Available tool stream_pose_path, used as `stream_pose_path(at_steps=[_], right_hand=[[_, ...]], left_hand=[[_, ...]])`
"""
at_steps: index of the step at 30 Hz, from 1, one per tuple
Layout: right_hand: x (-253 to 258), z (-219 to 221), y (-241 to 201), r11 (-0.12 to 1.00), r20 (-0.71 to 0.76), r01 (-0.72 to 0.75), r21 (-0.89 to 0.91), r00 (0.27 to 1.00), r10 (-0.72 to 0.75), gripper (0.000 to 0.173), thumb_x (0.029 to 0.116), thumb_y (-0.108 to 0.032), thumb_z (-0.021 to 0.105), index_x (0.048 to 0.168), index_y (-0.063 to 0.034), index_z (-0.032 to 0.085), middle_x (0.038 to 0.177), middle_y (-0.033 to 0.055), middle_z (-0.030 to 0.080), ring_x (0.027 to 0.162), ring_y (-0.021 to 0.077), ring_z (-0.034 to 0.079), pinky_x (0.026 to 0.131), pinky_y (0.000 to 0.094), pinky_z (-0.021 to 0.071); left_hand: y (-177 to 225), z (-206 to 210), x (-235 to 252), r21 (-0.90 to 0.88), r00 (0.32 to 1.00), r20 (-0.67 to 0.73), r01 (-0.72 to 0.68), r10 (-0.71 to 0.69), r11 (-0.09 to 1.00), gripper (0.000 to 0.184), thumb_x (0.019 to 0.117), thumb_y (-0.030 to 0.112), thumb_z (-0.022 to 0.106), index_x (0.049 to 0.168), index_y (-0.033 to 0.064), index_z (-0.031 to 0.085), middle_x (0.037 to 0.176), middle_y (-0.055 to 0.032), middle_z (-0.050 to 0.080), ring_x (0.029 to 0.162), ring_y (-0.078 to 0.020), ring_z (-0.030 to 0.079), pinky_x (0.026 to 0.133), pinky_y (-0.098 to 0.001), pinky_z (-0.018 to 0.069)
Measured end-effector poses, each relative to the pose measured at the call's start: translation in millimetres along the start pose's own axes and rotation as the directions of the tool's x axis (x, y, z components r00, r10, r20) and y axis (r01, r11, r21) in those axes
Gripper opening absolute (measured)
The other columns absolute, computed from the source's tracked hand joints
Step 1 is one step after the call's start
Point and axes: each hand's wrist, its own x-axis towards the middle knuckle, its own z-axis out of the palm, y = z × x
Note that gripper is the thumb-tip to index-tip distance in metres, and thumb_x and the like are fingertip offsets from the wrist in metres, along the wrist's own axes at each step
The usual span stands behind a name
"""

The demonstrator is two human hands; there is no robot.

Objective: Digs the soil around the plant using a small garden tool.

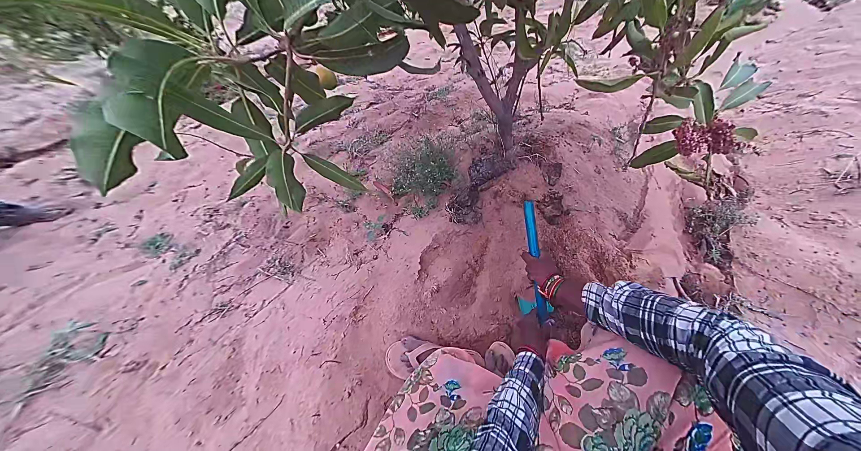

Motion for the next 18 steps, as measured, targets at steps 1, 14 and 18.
stream_pose_path(at_steps=[1,14,18], right_hand=[[2,-7,-20,1.0,-0.027,0.023,0.02,0.999,-0.022,0.03,0.1078,-0.034,0.055,0.103,-0.0044,0.056,0.063,-0.0011,0.045,0.049,0.0118,0.047,0.052,0.0292,0.046],[48,-169,-82,0.999,0.062,0.008,-0.037,0.998,-0.006,0.028,0.1078,-0.027,0.055,0.086,-0.0115,0.047,0.052,-0.0058,0.034,0.037,0.0063,0.035,0.038,0.0224,0.0391],[11,-237,-14,0.998,-0.02,0.012,0.061,1.0,-0.011,0.029,0.1079,-0.023,0.054,0.082,-0.013,0.045,0.049,-0.0065,0.034,0.037,0.0068,0.035,0.039,0.0232,0.0378]], left_hand=[[14,-11,13,-0.08,0.992,0.02,0.124,-0.123,0.989,0.059,0.1013,0.022,0.067,0.151,0.0003,0.046,0.145,-0.0279,0.054,0.13,-0.0387,0.059,0.11,-0.0491,0.0486],[-142,-181,-93,0.328,0.684,-0.278,0.728,-0.675,0.602,0.114,0.0892,0.07,0.065,0.165,0.0051,0.01,0.159,-0.0345,0.033,0.145,-0.0477,0.041,0.116,-0.0601,0.0374],[-140,-154,-89,0.378,0.703,-0.194,0.697,-0.684,0.609,0.129,0.0778,0.08,0.069,0.157,-0.0113,0.022,0.151,-0.0324,0.046,0.141,-0.0382,0.05,0.117,-0.052,0.0398]])
